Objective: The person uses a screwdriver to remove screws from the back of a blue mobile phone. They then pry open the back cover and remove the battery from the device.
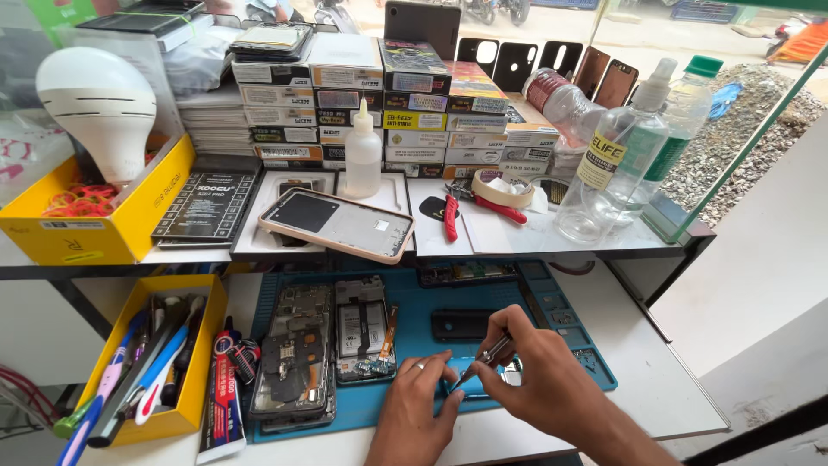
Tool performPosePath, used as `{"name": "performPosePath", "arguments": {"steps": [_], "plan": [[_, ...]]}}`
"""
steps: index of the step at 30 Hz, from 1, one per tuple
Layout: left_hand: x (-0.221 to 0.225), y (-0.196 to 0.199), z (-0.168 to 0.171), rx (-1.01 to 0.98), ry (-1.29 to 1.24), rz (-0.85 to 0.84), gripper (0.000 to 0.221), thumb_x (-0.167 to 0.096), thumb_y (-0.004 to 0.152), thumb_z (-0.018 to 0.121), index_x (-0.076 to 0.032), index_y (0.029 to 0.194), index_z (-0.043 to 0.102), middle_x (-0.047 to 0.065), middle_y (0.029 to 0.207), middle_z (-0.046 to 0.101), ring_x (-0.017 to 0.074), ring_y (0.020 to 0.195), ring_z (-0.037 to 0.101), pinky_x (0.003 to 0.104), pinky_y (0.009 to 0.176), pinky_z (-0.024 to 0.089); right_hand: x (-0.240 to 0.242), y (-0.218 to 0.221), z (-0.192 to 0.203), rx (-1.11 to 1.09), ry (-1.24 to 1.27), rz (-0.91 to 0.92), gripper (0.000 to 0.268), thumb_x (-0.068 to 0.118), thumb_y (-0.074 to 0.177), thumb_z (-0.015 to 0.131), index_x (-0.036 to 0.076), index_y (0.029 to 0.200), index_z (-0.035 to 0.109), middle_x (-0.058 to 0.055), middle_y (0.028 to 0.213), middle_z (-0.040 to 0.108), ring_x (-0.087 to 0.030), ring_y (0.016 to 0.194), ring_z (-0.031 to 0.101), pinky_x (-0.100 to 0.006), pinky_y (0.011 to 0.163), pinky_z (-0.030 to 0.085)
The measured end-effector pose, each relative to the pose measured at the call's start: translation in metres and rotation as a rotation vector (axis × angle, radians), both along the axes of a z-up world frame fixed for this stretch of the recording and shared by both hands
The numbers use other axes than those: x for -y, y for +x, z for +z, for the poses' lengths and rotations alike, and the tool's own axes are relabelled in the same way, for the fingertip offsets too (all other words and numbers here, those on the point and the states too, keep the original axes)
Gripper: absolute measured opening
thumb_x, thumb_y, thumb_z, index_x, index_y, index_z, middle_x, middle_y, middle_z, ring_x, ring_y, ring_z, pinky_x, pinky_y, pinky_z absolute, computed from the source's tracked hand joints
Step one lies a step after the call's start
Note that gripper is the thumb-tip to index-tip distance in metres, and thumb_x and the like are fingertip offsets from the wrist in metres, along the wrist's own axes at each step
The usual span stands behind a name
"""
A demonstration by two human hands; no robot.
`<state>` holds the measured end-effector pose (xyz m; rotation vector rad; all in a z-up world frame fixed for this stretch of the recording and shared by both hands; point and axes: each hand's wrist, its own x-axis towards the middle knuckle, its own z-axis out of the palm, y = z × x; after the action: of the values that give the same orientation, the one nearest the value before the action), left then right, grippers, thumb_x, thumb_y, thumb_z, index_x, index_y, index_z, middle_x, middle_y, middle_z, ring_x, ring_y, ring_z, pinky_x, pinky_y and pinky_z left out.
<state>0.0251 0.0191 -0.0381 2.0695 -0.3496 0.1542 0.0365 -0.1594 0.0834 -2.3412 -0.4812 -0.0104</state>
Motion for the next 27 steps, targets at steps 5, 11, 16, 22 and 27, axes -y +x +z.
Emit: {"name": "performPosePath", "arguments": {"steps": [5, 11, 16, 22, 27], "plan": [[-0.001, 0.005, -0.002, 0.095, 0.006, -0.031, 0.024, -0.008, 0.083, 0.078, 0.003, 0.101, 0.067, 0.017, 0.114, 0.072, 0.0355, 0.123, 0.061, 0.048, 0.103, 0.047, -0.002, -0.004, -0.006, -0.037, -0.033, 0.047, 0.039, 0.01, 0.081, 0.08, 0.008, 0.107, 0.051, -0.01, 0.085, 0.076, -0.022, 0.086, 0.081, -0.033, 0.078, 0.065], [-0.002, -0.016, 0.024, 0.071, -0.054, 0.038, 0.035, -0.01, 0.081, 0.078, -0.001, 0.111, 0.062, 0.017, 0.115, 0.071, 0.037, 0.117, 0.064, 0.046, 0.096, 0.052, -0.007, -0.009, -0.007, 0.09, 0.001, 0.119, 0.039, 0.007, 0.08, 0.078, 0.004, 0.104, 0.047, -0.011, 0.086, 0.075, -0.024, 0.082, 0.081, -0.036, 0.071, 0.065], [-0.001, -0.017, 0.04, -0.064, -0.056, 0.065, 0.049, -0.013, 0.081, 0.079, -0.006, 0.123, 0.055, 0.018, 0.118, 0.066, 0.0351, 0.116, 0.064, 0.045, 0.096, 0.053, -0.003, -0.003, -0.003, 0.102, 0.006, 0.123, 0.038, 0.004, 0.082, 0.076, 0.003, 0.105, 0.046, -0.012, 0.087, 0.074, -0.025, 0.084, 0.082, -0.036, 0.073, 0.065], [0.0, -0.02, 0.038, 0.0, -0.063, 0.066, 0.05, -0.013, 0.082, 0.078, -0.005, 0.125, 0.054, 0.018, 0.12, 0.066, 0.0356, 0.118, 0.063, 0.046, 0.096, 0.053, -0.003, -0.003, -0.007, 0.11, -0.015, 0.133, 0.039, 0.004, 0.081, 0.076, 0.003, 0.105, 0.046, -0.013, 0.086, 0.074, -0.025, 0.085, 0.081, -0.037, 0.076, 0.065], [-0.001, -0.02, 0.041, -0.119, -0.015, 0.063, 0.047, -0.016, 0.084, 0.077, -0.008, 0.125, 0.056, 0.016, 0.117, 0.067, 0.0311, 0.114, 0.065, 0.044, 0.095, 0.054, -0.002, -0.003, -0.007, 0.125, -0.02, 0.146, 0.039, 0.004, 0.081, 0.075, 0.003, 0.106, 0.045, -0.013, 0.087, 0.074, -0.025, 0.085, 0.082, -0.037, 0.075, 0.066]]}}
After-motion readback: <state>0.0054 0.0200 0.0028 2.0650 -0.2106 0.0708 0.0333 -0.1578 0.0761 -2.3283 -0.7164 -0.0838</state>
